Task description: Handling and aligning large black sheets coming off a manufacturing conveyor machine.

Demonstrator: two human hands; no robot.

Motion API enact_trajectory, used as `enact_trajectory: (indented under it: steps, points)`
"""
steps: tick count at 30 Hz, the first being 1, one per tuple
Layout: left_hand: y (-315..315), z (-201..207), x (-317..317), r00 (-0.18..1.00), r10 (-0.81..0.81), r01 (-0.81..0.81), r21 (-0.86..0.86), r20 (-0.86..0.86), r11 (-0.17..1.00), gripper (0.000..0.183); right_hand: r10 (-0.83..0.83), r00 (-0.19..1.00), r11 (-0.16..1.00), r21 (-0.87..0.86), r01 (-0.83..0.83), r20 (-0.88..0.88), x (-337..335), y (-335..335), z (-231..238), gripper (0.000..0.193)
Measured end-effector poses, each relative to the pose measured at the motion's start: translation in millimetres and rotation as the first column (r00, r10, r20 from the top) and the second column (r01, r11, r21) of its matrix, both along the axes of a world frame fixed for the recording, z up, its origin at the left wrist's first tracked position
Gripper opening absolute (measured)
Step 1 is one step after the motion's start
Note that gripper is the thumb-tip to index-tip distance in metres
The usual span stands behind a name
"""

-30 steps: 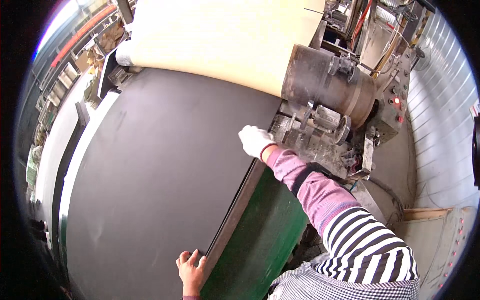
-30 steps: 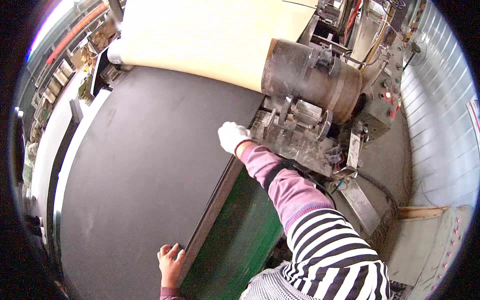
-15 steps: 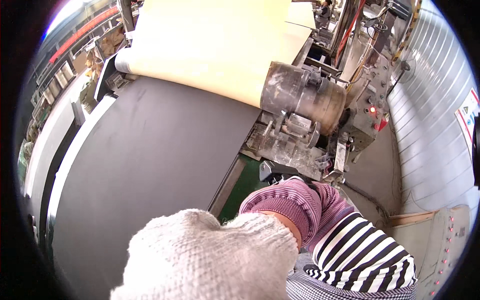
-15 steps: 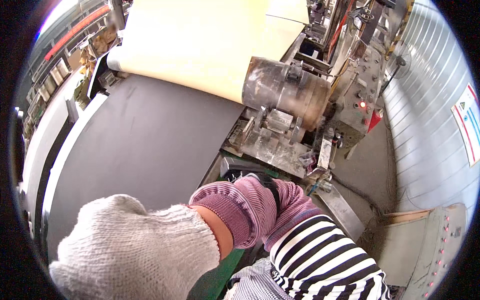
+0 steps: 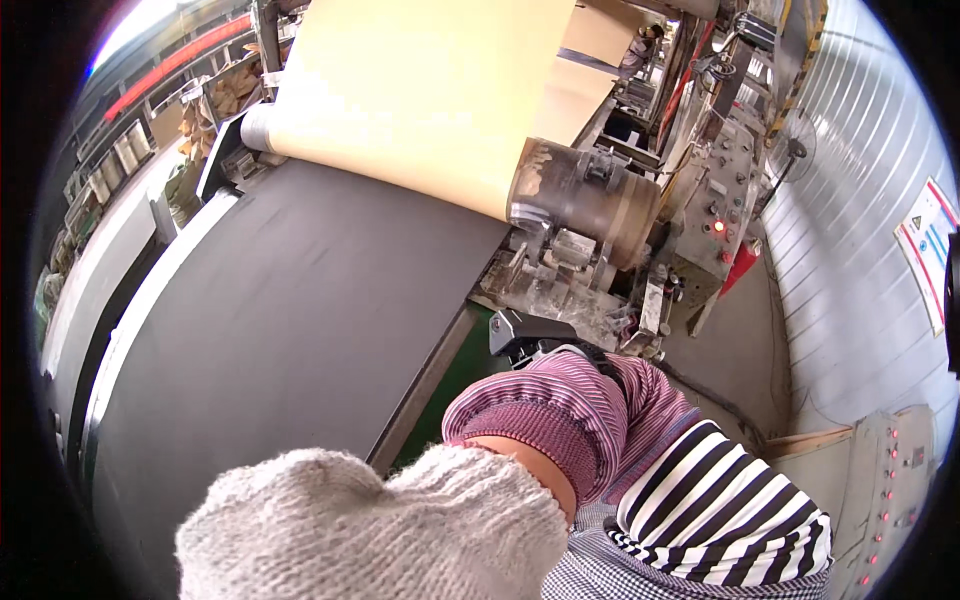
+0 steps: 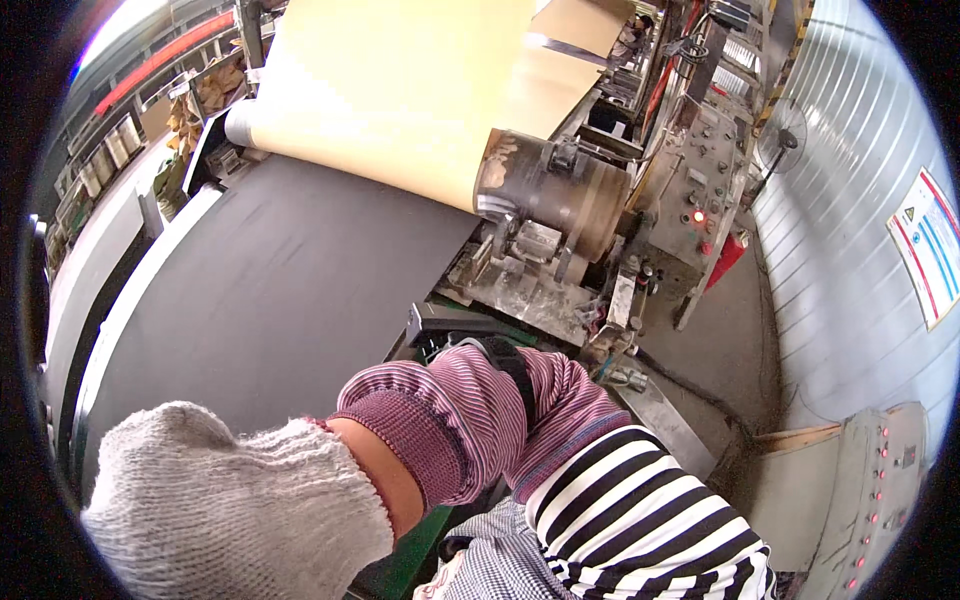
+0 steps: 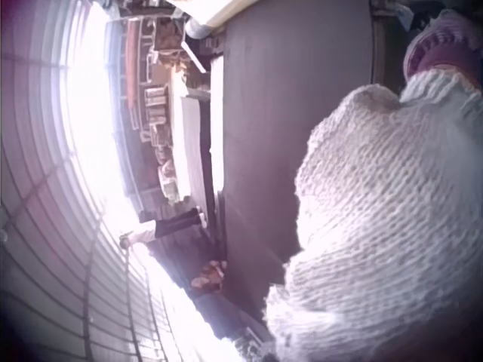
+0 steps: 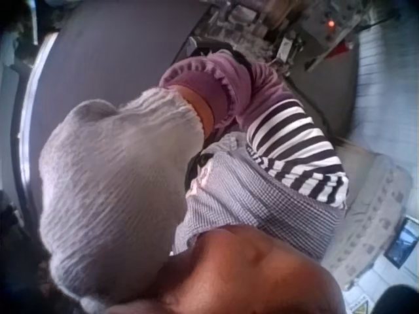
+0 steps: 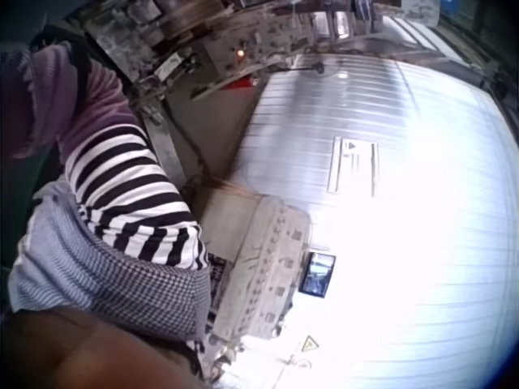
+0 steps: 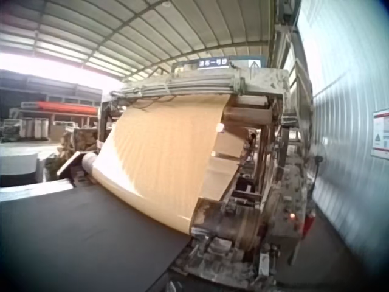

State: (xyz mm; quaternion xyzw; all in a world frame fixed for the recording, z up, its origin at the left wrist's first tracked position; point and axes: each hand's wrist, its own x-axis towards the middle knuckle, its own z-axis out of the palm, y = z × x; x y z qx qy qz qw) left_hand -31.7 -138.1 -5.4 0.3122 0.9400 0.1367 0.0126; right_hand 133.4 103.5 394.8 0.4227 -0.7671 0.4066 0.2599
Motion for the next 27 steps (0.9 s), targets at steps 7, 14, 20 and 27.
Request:
enact_trajectory:
  steps: [7, 14, 20, 27]
  points:
    - [-10, 6, 5, 1.0, -0.024, 0.024, -0.001, 0.019, 1.0, 0.032, 0.029, 1.0, 1.0, -0.001, -0.029, -0.009, -5, -11, -5, 0.027]
    - [-51, 6, -7, 0.999, 0.043, -0.044, -0.063, -0.03, 0.997, 0.032, 0.053, 0.999, 0.999, -0.01, -0.053, -0.013, -8, -14, -10, 0.029]
    - [-93, 3, -27, 0.99, 0.116, -0.129, -0.158, -0.084, 0.979, 0.033, 0.033, 0.999, 0.999, -0.015, -0.033, -0.009, -1, -8, -22, 0.03]
    - [-75, 13, -14, 0.989, 0.126, -0.136, -0.132, -0.082, 0.982, 0.034, -0.405, 0.908, 0.913, 0.001, 0.407, 0.109, 46, 45, -151, 0.031]
